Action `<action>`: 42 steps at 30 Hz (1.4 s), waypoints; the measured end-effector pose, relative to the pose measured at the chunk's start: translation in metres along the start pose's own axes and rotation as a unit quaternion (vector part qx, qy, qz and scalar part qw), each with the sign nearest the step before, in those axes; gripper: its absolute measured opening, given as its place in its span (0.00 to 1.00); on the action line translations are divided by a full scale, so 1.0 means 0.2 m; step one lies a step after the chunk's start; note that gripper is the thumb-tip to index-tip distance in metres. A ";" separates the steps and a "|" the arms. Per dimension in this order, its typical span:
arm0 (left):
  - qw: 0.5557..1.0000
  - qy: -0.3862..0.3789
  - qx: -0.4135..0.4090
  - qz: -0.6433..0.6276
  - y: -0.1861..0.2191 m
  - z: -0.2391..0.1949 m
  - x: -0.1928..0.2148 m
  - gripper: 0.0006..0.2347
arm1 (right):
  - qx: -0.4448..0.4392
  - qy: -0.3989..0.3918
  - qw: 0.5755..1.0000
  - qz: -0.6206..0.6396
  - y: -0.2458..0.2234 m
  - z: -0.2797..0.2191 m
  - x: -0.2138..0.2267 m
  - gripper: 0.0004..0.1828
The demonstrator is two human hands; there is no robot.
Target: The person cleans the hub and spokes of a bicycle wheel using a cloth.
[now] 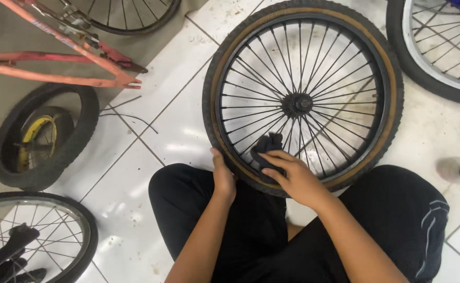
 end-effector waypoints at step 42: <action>0.997 -0.030 0.003 0.069 -0.24 0.22 0.06 0.43 | 0.014 -0.015 0.999 0.039 -0.06 -0.03 -0.13 0.18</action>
Point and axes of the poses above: each hand's wrist, its own z-axis towards the middle knuckle, its own x-axis out of the back of the hand, y = z × x, the point moved 5 cm from there along z, towards the middle knuckle, and after that the axes turned 8 degrees about -x, right-handed, at the moved point
